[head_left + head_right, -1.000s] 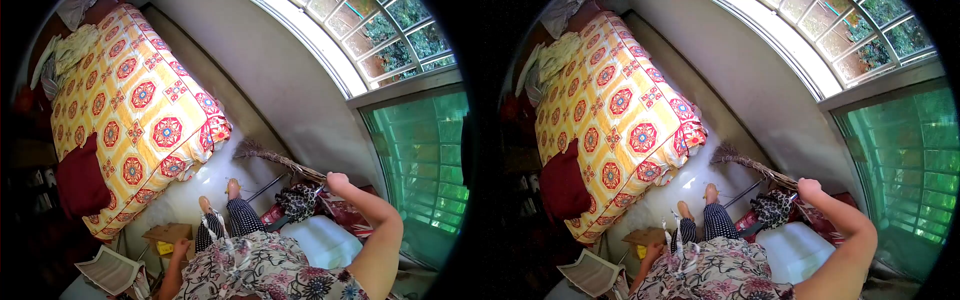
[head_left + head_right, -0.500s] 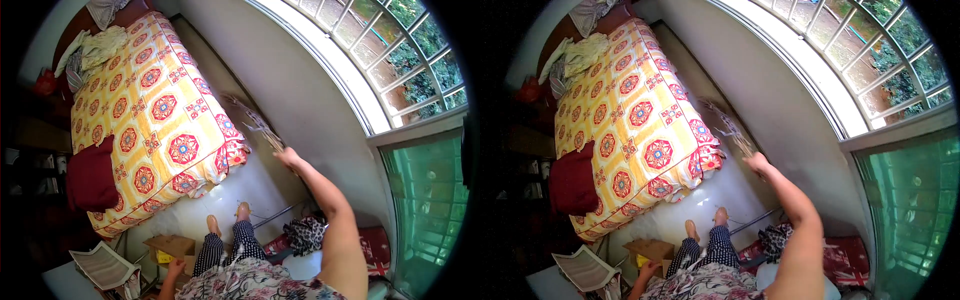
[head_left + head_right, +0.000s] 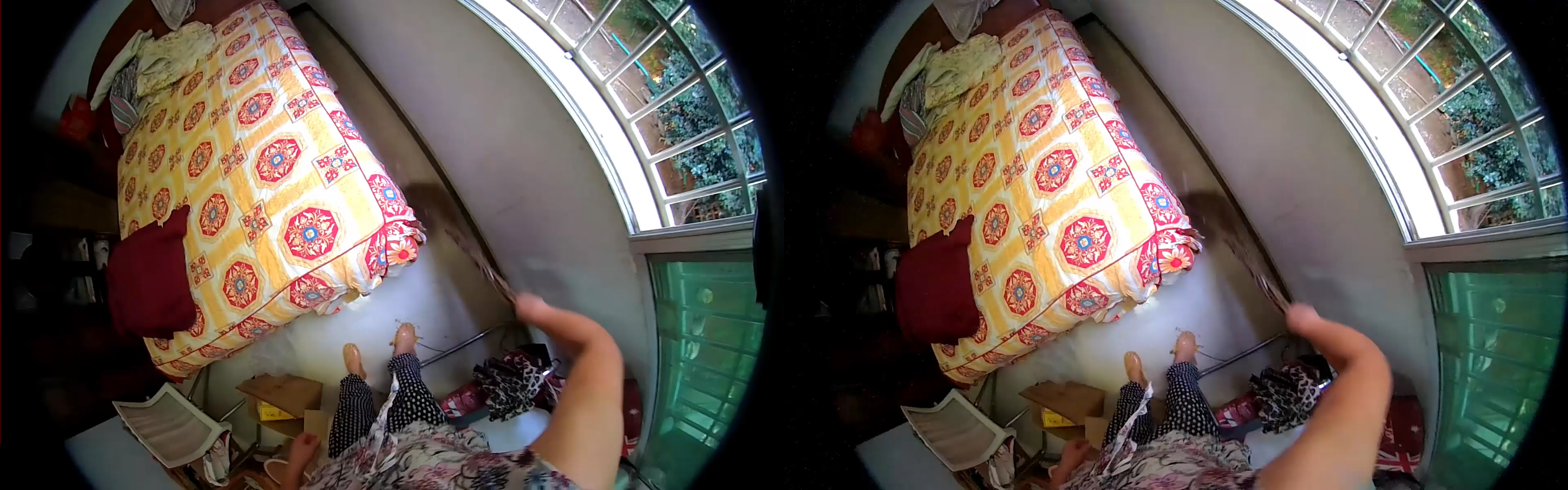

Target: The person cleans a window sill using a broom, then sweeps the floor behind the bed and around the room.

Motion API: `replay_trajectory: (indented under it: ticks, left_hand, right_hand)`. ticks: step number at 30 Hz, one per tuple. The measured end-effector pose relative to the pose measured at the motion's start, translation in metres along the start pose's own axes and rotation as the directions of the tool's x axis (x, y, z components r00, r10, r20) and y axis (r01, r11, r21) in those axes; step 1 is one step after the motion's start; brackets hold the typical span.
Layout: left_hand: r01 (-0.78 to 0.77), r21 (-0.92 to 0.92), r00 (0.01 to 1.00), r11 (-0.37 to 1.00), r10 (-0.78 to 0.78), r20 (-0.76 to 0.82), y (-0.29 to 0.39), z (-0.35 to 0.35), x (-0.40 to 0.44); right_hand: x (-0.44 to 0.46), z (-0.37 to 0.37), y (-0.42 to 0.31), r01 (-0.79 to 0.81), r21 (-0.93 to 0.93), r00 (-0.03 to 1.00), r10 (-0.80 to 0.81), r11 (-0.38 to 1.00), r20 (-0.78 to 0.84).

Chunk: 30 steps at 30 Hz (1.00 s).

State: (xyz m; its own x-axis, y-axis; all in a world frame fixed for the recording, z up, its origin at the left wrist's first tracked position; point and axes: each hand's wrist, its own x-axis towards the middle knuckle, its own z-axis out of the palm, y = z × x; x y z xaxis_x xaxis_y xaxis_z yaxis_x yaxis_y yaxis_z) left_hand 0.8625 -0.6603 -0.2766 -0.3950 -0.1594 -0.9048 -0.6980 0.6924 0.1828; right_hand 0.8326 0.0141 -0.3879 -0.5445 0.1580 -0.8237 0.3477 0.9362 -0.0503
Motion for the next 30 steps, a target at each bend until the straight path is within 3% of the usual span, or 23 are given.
replay_trajectory:
  ticks: [3,4,5,6,7,9,13,14,15,16,18,19,20,21,22,23,24,26,27,28,30]
  left_hand:
    - [-0.166,0.133,0.985,0.977,0.158,0.066,-0.008,0.009,0.039]
    - [-0.209,0.15,0.977,0.966,0.198,0.083,-0.004,0.011,0.05]
    - [-0.2,-0.006,0.973,0.98,0.199,0.12,0.016,0.013,0.053]
    - [-0.24,-0.049,0.964,0.969,0.244,0.11,0.038,0.014,0.055]
    - [-0.278,-0.095,0.953,0.956,0.287,0.093,0.052,0.016,0.053]
    - [-0.44,-0.163,0.891,0.883,0.452,0.047,0.04,0.022,0.09]
    - [-0.368,-0.091,0.921,0.925,0.376,0.1,0.072,0.009,0.086]
    - [-0.391,-0.124,0.91,0.912,0.403,0.094,0.074,0.004,0.083]
    - [-0.412,-0.158,0.899,0.897,0.428,0.086,0.077,0.001,0.078]
    - [-0.398,-0.149,0.904,0.905,0.415,0.101,0.087,-0.005,0.066]
    - [-0.41,-0.165,0.894,0.897,0.431,0.121,0.078,-0.018,0.062]
    - [-0.411,-0.152,0.894,0.899,0.43,0.124,0.077,-0.026,0.055]
    - [-0.433,-0.072,0.894,0.898,0.438,0.091,0.082,-0.032,0.043]
    - [-0.454,0.001,0.89,0.891,0.453,0.061,0.086,-0.035,0.038]
    - [-0.462,-0.001,0.885,0.887,0.461,0.072,0.081,-0.039,0.041]
    - [-0.425,-0.014,0.9,0.905,0.424,0.101,0.073,-0.043,0.047]
    - [-0.385,-0.029,0.913,0.922,0.385,0.131,0.063,-0.045,0.056]
    - [-0.378,0.054,0.915,0.924,0.364,0.175,0.047,-0.053,0.081]
    - [-0.356,0.152,0.924,0.922,0.324,0.201,0.037,-0.056,0.095]
    - [-0.358,0.144,0.923,0.923,0.325,0.207,0.028,-0.06,0.11]
    - [-0.48,0.251,0.877,0.84,0.452,0.165,0.018,-0.062,0.135]
  right_hand:
    - [-0.142,-0.015,-0.005,-0.09,-0.107,0.959,0.115,0.99,0.258]
    - [-0.176,-0.023,-0.011,-0.173,-0.087,0.946,0.19,0.981,0.263]
    - [-0.203,-0.031,-0.017,-0.257,-0.07,0.927,0.266,0.964,0.262]
    - [-0.227,-0.03,-0.023,-0.341,0.064,0.939,0.337,0.938,0.065]
    - [-0.245,-0.034,-0.027,-0.351,0.054,0.935,0.347,0.935,0.073]
    - [-0.269,-0.037,-0.039,-0.369,0.24,0.928,0.342,0.898,0.148]
    - [-0.234,0.017,-0.057,-0.354,0.51,0.92,0.391,0.784,0.038]
    - [-0.199,0.056,-0.051,-0.326,0.624,0.901,0.433,0.71,-0.022]
    - [-0.187,0.042,-0.074,-0.313,0.671,0.912,0.41,0.672,0.015]
    - [-0.158,0.066,-0.076,-0.313,0.573,0.896,0.436,0.757,-0.087]
    - [-0.117,0.105,-0.086,-0.381,0.566,0.904,0.424,0.732,0.059]
    - [-0.121,0.113,-0.101,-0.373,0.457,0.927,0.347,0.807,0.142]
    - [-0.13,0.141,-0.113,-0.356,0.418,0.933,0.342,0.836,0.112]
    - [-0.146,0.159,-0.128,-0.379,0.519,0.92,0.375,0.767,0.118]
    - [-0.176,0.14,-0.148,-0.477,0.551,0.878,0.343,0.685,0.333]
    - [-0.196,0.156,-0.155,-0.432,0.509,0.897,0.295,0.744,0.33]
    - [-0.218,0.16,-0.163,-0.483,0.538,0.873,0.332,0.69,0.358]
    - [-0.263,0.175,-0.163,-0.31,0.782,0.931,0.341,0.542,0.132]
    - [-0.276,0.159,-0.171,-0.311,0.777,0.929,0.348,0.547,0.126]
    - [-0.296,0.144,-0.181,-0.356,0.817,0.891,0.427,0.453,0.151]
    - [-0.302,0.14,-0.193,-0.422,0.858,0.836,0.491,0.292,0.244]
